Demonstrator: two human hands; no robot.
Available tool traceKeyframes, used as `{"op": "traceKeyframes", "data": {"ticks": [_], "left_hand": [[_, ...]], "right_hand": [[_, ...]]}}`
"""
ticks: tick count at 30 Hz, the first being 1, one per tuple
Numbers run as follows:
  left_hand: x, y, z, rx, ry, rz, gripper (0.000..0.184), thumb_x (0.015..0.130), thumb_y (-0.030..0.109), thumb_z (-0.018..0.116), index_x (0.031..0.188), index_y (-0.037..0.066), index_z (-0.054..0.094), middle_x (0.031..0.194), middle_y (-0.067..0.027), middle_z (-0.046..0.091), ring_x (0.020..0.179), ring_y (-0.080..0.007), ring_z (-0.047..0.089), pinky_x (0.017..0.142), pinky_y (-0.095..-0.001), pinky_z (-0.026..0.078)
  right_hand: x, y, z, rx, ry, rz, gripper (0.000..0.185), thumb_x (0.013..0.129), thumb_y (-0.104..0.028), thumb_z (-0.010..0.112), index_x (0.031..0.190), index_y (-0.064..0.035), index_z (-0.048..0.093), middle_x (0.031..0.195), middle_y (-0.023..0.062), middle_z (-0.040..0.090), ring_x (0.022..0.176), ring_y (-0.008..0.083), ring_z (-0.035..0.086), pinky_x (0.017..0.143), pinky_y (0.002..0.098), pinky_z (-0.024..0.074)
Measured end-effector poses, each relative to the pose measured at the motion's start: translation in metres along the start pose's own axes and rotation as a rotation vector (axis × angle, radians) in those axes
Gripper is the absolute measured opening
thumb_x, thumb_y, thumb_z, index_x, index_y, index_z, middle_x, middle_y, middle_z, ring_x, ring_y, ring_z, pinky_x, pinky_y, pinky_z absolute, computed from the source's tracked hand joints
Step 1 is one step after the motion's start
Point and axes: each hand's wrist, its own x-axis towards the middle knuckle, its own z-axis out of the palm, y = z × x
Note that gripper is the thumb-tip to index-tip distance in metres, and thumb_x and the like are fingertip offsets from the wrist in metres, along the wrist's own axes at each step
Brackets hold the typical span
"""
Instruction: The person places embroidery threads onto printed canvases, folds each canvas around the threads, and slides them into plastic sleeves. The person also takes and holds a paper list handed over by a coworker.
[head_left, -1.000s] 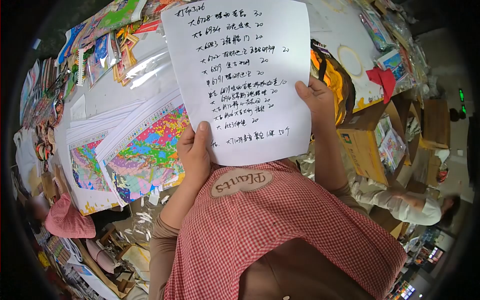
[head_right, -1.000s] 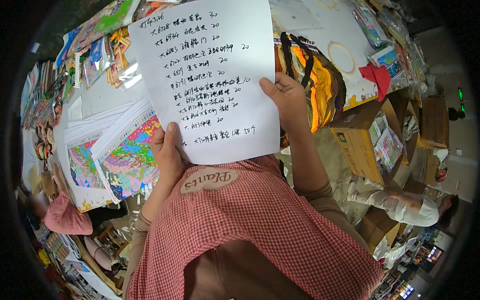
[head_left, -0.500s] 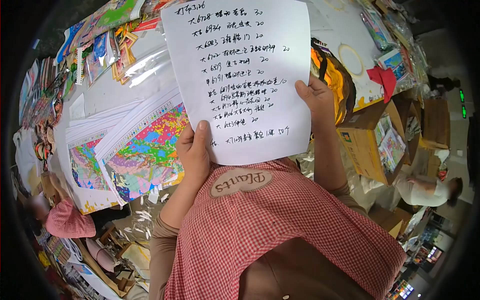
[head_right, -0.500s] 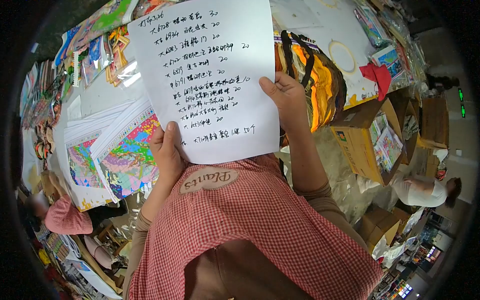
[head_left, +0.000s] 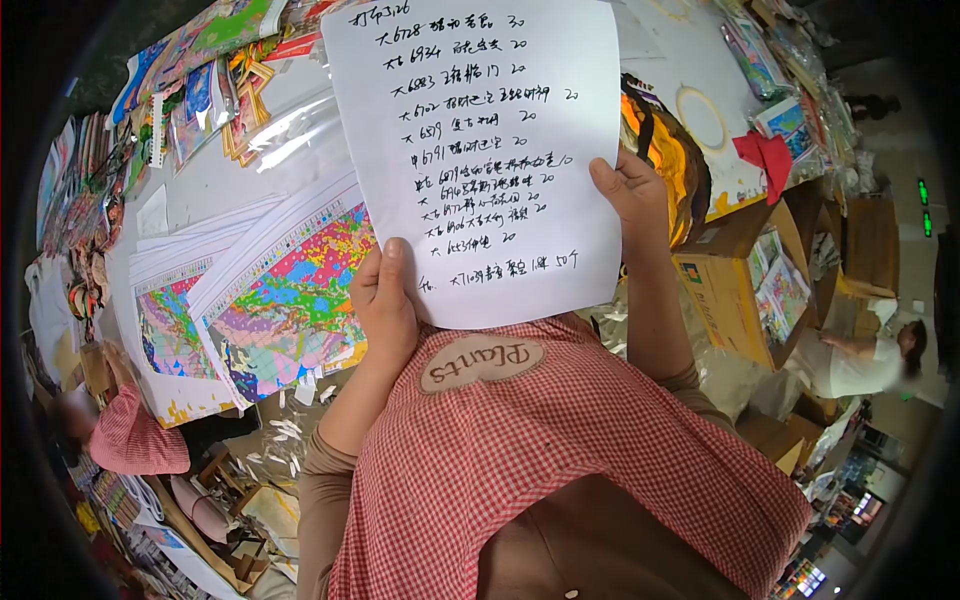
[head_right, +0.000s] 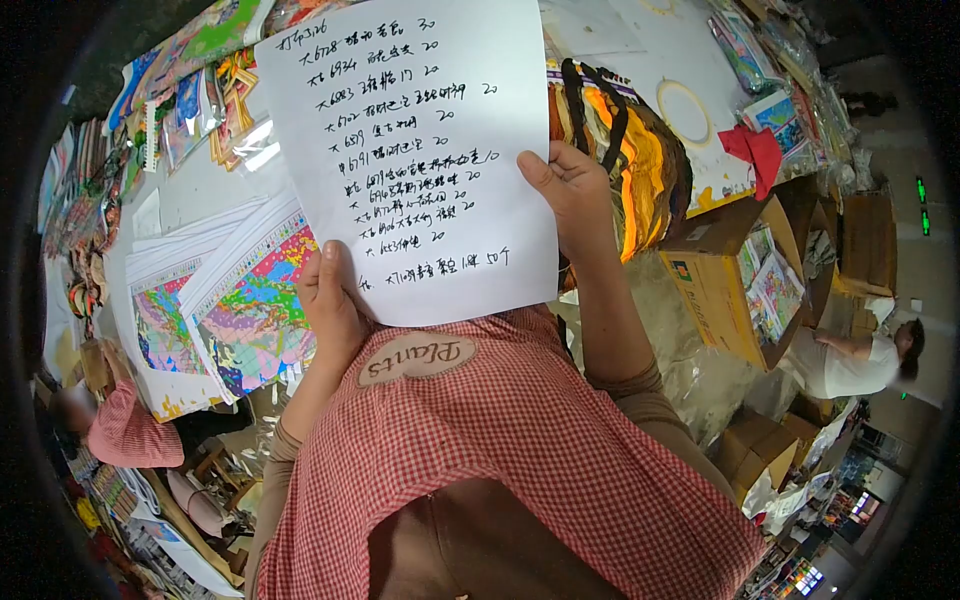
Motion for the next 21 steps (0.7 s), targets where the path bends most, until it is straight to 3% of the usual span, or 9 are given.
{"op": "traceKeyframes", "data": {"ticks": [8, 21], "left_hand": [[-0.0006, -0.002, -0.0035, -0.007, -0.015, -0.002, 0.033, 0.093, 0.027, 0.051, 0.075, 0.0, 0.057, 0.068, 0.0051, 0.049, 0.065, -0.0033, 0.037, 0.057, -0.0199, 0.032], [-0.0025, 0.0004, -0.0005, -0.043, -0.012, -0.008, 0.032, 0.093, 0.026, 0.051, 0.079, -0.001, 0.059, 0.072, 0.0037, 0.053, 0.067, -0.0037, 0.04, 0.06, -0.0198, 0.034]], "right_hand": [[-0.0026, -0.0037, 0.0021, -0.042, 0.007, -0.001, 0.025, 0.089, -0.015, 0.056, 0.103, 0.0053, 0.059, 0.087, 0.0079, 0.065, 0.07, 0.0093, 0.06, 0.063, 0.0212, 0.0481], [-0.0042, -0.0038, 0.0017, -0.044, 0.005, -0.006, 0.025, 0.088, -0.017, 0.057, 0.102, 0.0043, 0.059, 0.086, 0.0067, 0.065, 0.069, 0.0085, 0.059, 0.062, 0.0206, 0.0472]]}}
